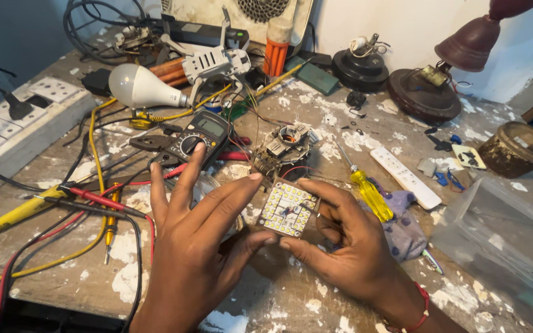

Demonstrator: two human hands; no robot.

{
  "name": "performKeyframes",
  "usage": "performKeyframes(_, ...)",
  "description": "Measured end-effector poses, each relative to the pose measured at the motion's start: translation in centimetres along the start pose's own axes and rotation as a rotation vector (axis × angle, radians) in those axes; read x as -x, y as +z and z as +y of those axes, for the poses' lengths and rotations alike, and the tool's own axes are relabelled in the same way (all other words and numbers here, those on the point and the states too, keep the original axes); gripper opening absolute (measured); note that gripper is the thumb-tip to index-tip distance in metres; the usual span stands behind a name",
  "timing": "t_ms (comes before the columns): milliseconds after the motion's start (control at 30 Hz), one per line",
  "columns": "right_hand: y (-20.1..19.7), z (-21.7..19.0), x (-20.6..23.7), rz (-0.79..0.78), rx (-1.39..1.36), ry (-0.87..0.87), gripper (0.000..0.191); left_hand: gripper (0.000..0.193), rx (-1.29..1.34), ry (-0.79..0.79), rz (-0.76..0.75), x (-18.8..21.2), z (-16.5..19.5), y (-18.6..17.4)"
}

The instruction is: The person pries open the diffuser of a round LED bulb with a yellow-handled screwdriver, working it around the rim to separate the cover from the housing. They then lift out the LED circuit board, handle the driver board and its wires, and wipe parts with a cloth on the workbench.

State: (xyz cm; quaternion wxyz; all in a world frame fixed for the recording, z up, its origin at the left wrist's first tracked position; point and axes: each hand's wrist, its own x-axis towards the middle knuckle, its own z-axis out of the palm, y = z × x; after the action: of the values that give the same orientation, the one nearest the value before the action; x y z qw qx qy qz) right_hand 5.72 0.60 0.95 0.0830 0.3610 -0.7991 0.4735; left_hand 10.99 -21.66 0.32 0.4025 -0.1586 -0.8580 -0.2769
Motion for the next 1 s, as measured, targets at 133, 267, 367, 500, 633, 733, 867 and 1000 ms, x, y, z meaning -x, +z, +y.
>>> performKeyframes(133,0.0,-0.1,-0.1,-0.027,0.163,-0.075,0.077,0.069,0.046,-0.009,-0.045,0.0,-0.2,0.0)
performKeyframes(267,-0.1,-0.2,-0.2,-0.092,0.181,-0.1,0.076,0.076,0.025,-0.005,-0.1,-0.1,-0.1,-0.2)
performKeyframes(367,-0.3,-0.3,-0.1,-0.132,0.221,-0.105,0.074,0.078,-0.002,0.007,-0.118,-0.1,-0.1,-0.2)
performKeyframes(500,-0.3,-0.1,-0.2,-0.153,0.189,-0.147,0.074,0.075,-0.034,0.05,-0.053,0.0,-0.2,-0.4)
performKeyframes(633,-0.1,0.1,0.1,-0.221,0.077,-0.075,0.073,0.061,0.006,0.054,0.011,0.1,-0.3,-0.4)
performKeyframes(733,0.1,0.2,0.2,-0.226,0.051,-0.016,0.075,0.071,0.053,0.071,-0.01,0.3,-0.5,-0.7)
performKeyframes(867,0.2,0.5,0.2,-0.242,0.01,0.038,0.078,0.076,0.124,0.037,-0.08,0.4,-0.5,-1.0)
performKeyframes(1000,0.4,0.4,0.2,-0.318,-0.19,0.008,0.077,0.079,0.138,0.014,-0.119,0.7,-0.8,-1.3)
